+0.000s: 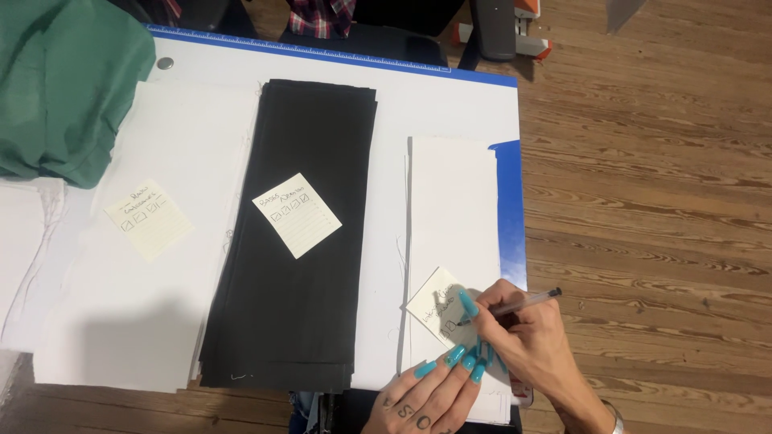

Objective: Organizing and labeling strips of black material and paper templates on a workbench

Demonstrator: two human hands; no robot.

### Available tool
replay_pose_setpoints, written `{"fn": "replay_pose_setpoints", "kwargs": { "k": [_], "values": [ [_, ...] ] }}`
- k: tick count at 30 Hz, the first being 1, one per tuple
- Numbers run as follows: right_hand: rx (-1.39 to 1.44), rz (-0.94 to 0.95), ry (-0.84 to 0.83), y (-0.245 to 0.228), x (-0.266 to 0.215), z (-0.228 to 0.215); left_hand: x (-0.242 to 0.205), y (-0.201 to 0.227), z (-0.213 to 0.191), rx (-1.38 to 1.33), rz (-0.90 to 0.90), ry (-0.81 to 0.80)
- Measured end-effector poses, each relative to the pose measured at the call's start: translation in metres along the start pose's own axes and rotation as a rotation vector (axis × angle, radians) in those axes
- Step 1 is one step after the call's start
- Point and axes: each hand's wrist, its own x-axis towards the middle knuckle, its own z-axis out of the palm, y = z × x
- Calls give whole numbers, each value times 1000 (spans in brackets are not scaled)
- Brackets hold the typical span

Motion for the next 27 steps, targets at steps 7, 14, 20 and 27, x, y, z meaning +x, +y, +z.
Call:
{"fn": "replay_pose_setpoints", "kwargs": {
  "k": [7, 14, 20, 27],
  "values": [
    [165, 148, -10, -4, 0, -1, -2, 0, 5, 42, 10, 14],
    [93, 136, 80, 1, -3, 0, 1, 1, 3, 27, -7, 12],
    [68, 109, 48, 2, -4, 0, -2, -2, -4, -22, 41, -112],
    [-13, 57, 54, 3, -3, 1, -2, 0, -3, 30, 21, -69]
  ]
}}
